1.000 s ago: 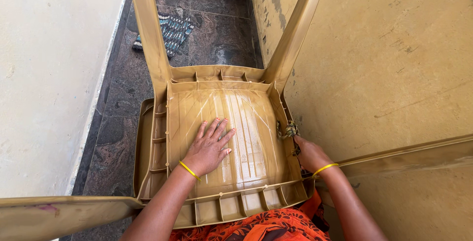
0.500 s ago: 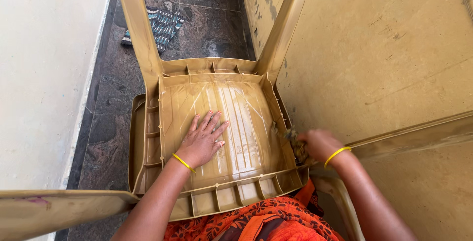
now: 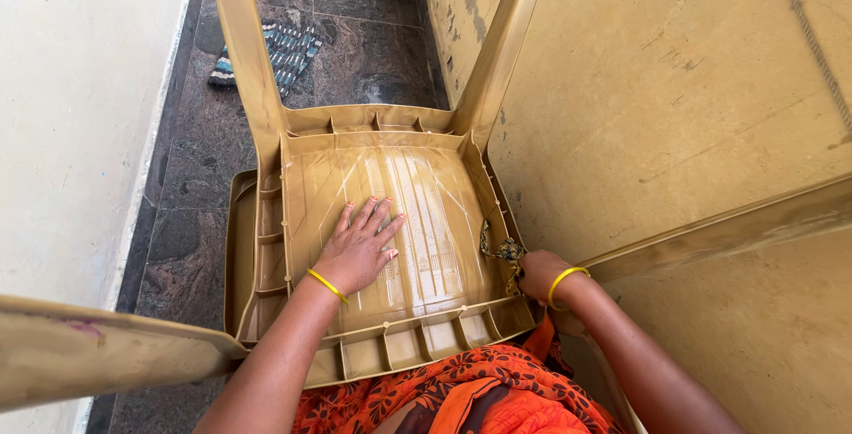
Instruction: The person wipes the underside of an overturned beige plastic chair with a patterned cloth. They repeatedly wipe the seat and legs, occasionally dipping the cloth into a blue cup of water to wet it before continuing to clean the chair's surface.
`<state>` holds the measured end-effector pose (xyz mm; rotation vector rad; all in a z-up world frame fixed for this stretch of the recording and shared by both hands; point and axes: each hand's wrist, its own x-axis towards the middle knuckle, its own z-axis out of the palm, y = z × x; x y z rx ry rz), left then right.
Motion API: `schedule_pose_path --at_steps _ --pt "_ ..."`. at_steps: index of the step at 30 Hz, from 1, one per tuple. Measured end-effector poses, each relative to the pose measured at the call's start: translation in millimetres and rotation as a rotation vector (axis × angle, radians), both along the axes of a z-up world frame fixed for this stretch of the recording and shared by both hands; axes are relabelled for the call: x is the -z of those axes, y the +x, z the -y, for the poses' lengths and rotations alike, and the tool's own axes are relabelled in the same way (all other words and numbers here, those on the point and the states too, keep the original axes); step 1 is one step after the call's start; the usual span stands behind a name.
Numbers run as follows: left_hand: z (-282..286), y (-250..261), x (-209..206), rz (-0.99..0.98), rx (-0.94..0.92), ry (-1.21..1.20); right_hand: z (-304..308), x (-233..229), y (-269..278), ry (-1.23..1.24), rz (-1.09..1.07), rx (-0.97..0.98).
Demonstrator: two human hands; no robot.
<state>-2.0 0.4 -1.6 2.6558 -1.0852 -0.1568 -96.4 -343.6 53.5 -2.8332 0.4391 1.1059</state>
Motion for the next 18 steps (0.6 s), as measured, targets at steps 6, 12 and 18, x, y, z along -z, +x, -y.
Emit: schedule_pose_path --at_steps 6,12,18 --pt "-7.5 -0.9 -12.1 -0.077 -0.007 0.033 8.5 -53.3 13.1 0.089 0.225 -0.017" --pt "-16.8 6.4 -11.6 -0.078 0.020 -0.031 24.4 -128.4 24.8 0.679 0.287 0.227" --pt "-26.2 8.4 -29.5 -0.053 -0.190 -0.094 -28.6 -55.5 17.9 0.364 0.552 0.098"
